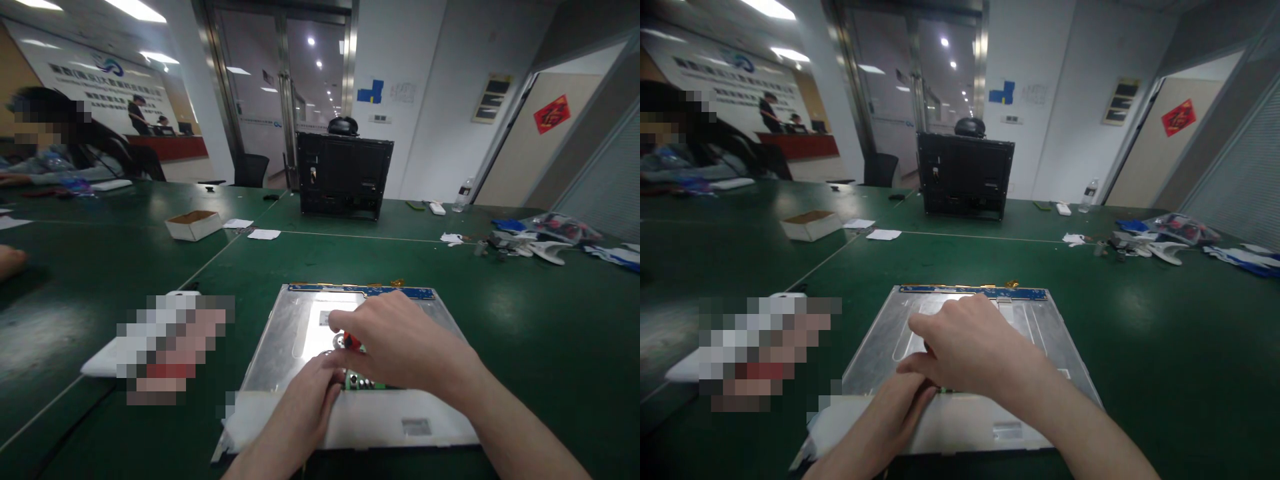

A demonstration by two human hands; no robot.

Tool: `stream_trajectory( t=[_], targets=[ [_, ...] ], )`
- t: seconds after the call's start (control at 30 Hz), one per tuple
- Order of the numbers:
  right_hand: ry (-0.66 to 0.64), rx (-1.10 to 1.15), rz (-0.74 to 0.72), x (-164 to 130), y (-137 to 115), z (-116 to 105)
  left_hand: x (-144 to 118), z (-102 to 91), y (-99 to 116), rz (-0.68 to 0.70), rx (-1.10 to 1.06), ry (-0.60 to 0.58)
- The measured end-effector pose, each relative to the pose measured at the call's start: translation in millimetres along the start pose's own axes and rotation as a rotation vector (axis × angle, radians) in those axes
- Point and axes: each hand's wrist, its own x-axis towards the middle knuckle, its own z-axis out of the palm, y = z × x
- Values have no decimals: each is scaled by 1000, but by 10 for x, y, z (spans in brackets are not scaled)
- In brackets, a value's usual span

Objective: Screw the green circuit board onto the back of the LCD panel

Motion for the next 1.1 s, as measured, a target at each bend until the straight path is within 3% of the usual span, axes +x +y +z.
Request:
stream_trajectory(
  t=[0.17, 0.37, 0.7, 0.87, 0.97, 1.1],
  targets=[
    [28, 26, -26, -11, 8, 8, 2, 3, -15, 10, 6, -8],
    [5, 31, -32, -4, -4, -7, 23, 0, 36, 19, 13, 62],
    [5, 84, -55, -24, -10, -33, 2, 5, 3, 7, 15, 10],
    [8, 76, -24, -24, -5, -25, 9, -2, 31, 32, 27, 65],
    [4, 10, 25, 7, -10, -8, 1, -10, 39, 4, 30, 33],
    [18, 18, -20, -8, -5, -19, 2, -26, 40, -13, 14, 0]
  ],
)
